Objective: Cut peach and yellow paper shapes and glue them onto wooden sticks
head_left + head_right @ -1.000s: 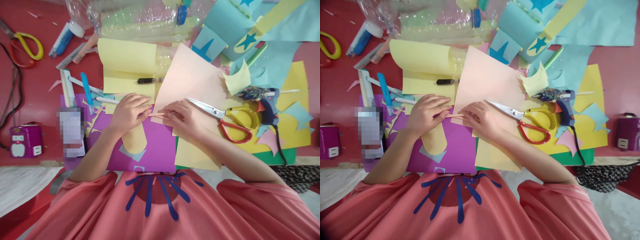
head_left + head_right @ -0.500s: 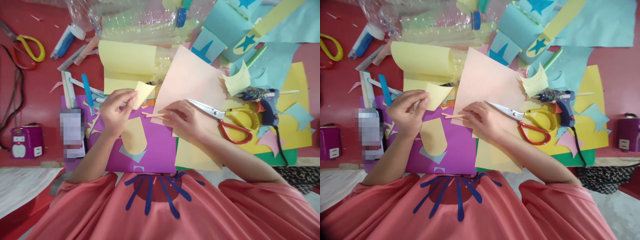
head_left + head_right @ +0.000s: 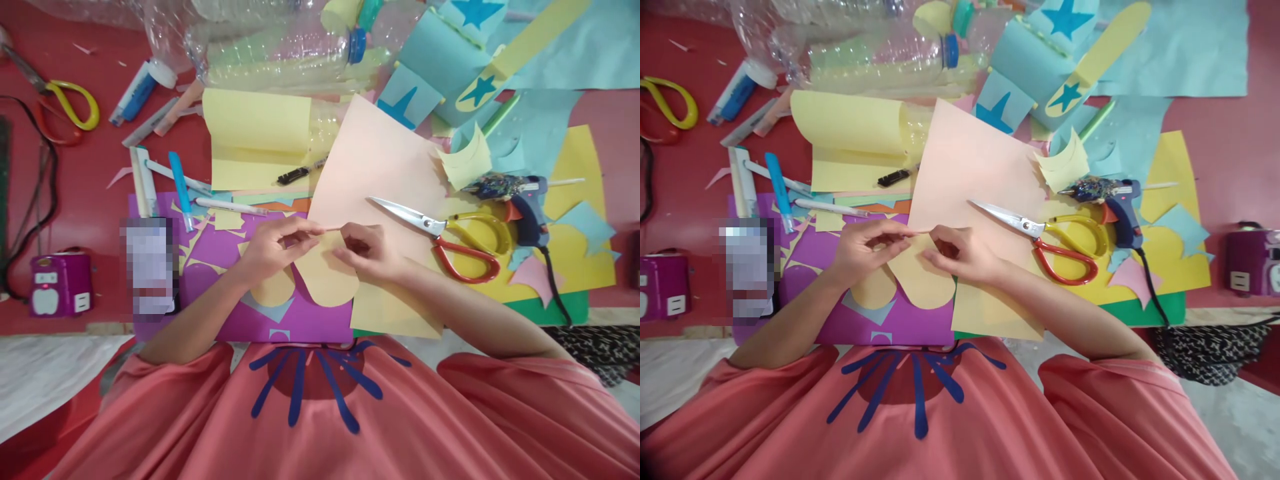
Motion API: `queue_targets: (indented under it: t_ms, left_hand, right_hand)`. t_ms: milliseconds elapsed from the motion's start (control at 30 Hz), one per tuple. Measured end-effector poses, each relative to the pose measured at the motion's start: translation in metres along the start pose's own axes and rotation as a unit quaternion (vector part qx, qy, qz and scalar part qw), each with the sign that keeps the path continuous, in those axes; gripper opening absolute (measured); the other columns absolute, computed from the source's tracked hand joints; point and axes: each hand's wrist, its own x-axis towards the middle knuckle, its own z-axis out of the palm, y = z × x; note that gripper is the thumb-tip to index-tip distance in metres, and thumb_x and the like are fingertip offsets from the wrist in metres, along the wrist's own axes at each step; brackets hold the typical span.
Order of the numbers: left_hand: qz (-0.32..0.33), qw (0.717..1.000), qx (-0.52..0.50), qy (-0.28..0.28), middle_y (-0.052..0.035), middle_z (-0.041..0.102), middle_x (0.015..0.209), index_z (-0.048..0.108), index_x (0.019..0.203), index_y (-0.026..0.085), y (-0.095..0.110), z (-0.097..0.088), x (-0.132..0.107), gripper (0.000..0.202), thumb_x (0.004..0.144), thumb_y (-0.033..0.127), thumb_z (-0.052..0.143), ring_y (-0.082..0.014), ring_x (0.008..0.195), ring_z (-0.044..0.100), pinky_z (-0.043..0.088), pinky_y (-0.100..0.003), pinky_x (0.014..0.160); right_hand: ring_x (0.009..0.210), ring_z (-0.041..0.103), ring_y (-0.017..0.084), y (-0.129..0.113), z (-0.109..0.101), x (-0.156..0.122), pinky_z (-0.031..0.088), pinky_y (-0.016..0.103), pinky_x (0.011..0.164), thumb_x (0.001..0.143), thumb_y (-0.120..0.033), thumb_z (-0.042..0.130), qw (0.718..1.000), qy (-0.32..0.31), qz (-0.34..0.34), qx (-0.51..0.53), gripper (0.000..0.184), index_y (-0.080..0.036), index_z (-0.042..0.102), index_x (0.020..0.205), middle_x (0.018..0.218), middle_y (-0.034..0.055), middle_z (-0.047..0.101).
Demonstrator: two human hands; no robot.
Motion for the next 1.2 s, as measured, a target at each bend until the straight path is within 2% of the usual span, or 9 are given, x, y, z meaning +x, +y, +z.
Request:
queue_targets:
  t_ms: [167,333,500,600,733,833,933,1067,1200]
  left_hand:
    - [-0.046,0.990,-0.135,0.021,-0.0036,0.076,0.095,0.068,0.111,0.024,-0.001,0.001,0.000,0.048,0.071,0.048,0.079,-0.0148,0.085,0.071,0.055,-0.022,0.073]
    - [-0.155,0.972,-0.166,-0.062,-0.0067,0.077,0.089,0.074,0.095,0.018,-0.009,0.009,-0.002,0.049,0.072,0.062,0.072,-0.0215,0.081,0.071,0.054,-0.028,0.067]
    - [-0.203,0.945,-0.248,-0.058,-0.0070,0.076,0.106,0.073,0.105,0.021,-0.019,0.021,-0.005,0.052,0.073,0.061,0.071,-0.0264,0.097,0.071,0.055,-0.035,0.084]
    - [-0.228,0.928,-0.291,-0.050,-0.0078,0.077,0.105,0.073,0.103,0.020,-0.017,0.024,-0.003,0.057,0.067,0.063,0.075,-0.0273,0.094,0.072,0.056,-0.037,0.084]
    - [-0.236,0.933,-0.270,-0.032,-0.0085,0.078,0.099,0.074,0.097,0.017,-0.012,0.020,-0.002,0.056,0.064,0.062,0.077,-0.0271,0.089,0.073,0.056,-0.035,0.080]
    - [-0.250,0.937,-0.242,-0.040,-0.0088,0.078,0.092,0.074,0.094,0.017,-0.010,0.014,-0.005,0.052,0.066,0.061,0.075,-0.0261,0.084,0.073,0.056,-0.033,0.073]
    - [-0.262,0.929,-0.251,-0.067,-0.0095,0.078,0.089,0.075,0.093,0.017,-0.006,0.010,-0.012,0.051,0.066,0.061,0.075,-0.0269,0.080,0.074,0.056,-0.033,0.067]
    - [-0.299,0.903,-0.302,-0.058,-0.0109,0.078,0.093,0.074,0.092,0.016,0.002,0.015,-0.022,0.052,0.062,0.058,0.080,-0.0290,0.085,0.074,0.058,-0.035,0.071]
    - [-0.310,0.884,-0.346,-0.053,-0.0116,0.077,0.098,0.073,0.094,0.016,0.004,0.026,-0.024,0.050,0.062,0.053,0.081,-0.0304,0.095,0.073,0.058,-0.037,0.078]
  right_hand:
    - [0.044,0.037,0.006,-0.002,0.004,-0.001,0.030,0.022,0.039,0.087,-0.047,0.058,0.994,0.050,0.082,0.057,0.036,-0.023,0.041,0.067,0.052,-0.0069,0.040]
    - [0.045,0.049,0.010,-0.001,0.006,0.000,0.040,0.025,0.039,0.084,-0.058,0.060,0.981,0.096,0.124,0.116,0.037,-0.024,0.049,0.077,0.056,-0.0049,0.049]
    - [0.044,0.044,0.007,-0.018,0.000,-0.002,0.034,0.023,0.038,0.085,-0.055,0.061,0.990,0.083,0.110,0.035,0.038,-0.021,0.050,0.071,0.059,-0.0046,0.046]
    - [0.053,0.052,0.007,-0.040,-0.020,-0.016,0.043,0.024,0.047,0.088,-0.043,0.062,0.989,0.087,0.094,-0.079,0.025,-0.022,0.062,0.101,0.084,0.0013,0.063]
    - [0.073,0.064,0.017,-0.054,-0.070,-0.050,0.051,0.031,0.060,0.082,-0.030,0.065,0.932,0.208,0.160,-0.249,0.013,-0.025,0.069,0.094,0.088,0.0064,0.070]
    - [0.074,0.063,0.020,-0.043,-0.114,-0.081,0.050,0.040,0.070,0.080,-0.023,0.065,0.819,0.296,0.294,-0.394,0.012,-0.023,0.072,0.090,0.094,0.0125,0.072]
    - [0.074,0.059,0.021,-0.023,-0.147,-0.106,0.048,0.046,0.077,0.072,-0.018,0.073,0.728,0.298,0.379,-0.487,0.032,-0.021,0.070,0.104,0.108,0.0171,0.069]
    - [0.057,0.046,0.010,-0.005,-0.162,-0.111,0.045,0.039,0.068,0.065,-0.013,0.079,0.747,0.284,0.439,-0.411,0.020,-0.021,0.065,0.077,0.093,0.0120,0.065]
    - [0.057,0.039,0.008,0.002,-0.160,-0.093,0.041,0.038,0.066,0.056,-0.003,0.079,0.733,0.339,0.426,-0.407,0.042,-0.024,0.044,0.062,0.072,0.0006,0.052]
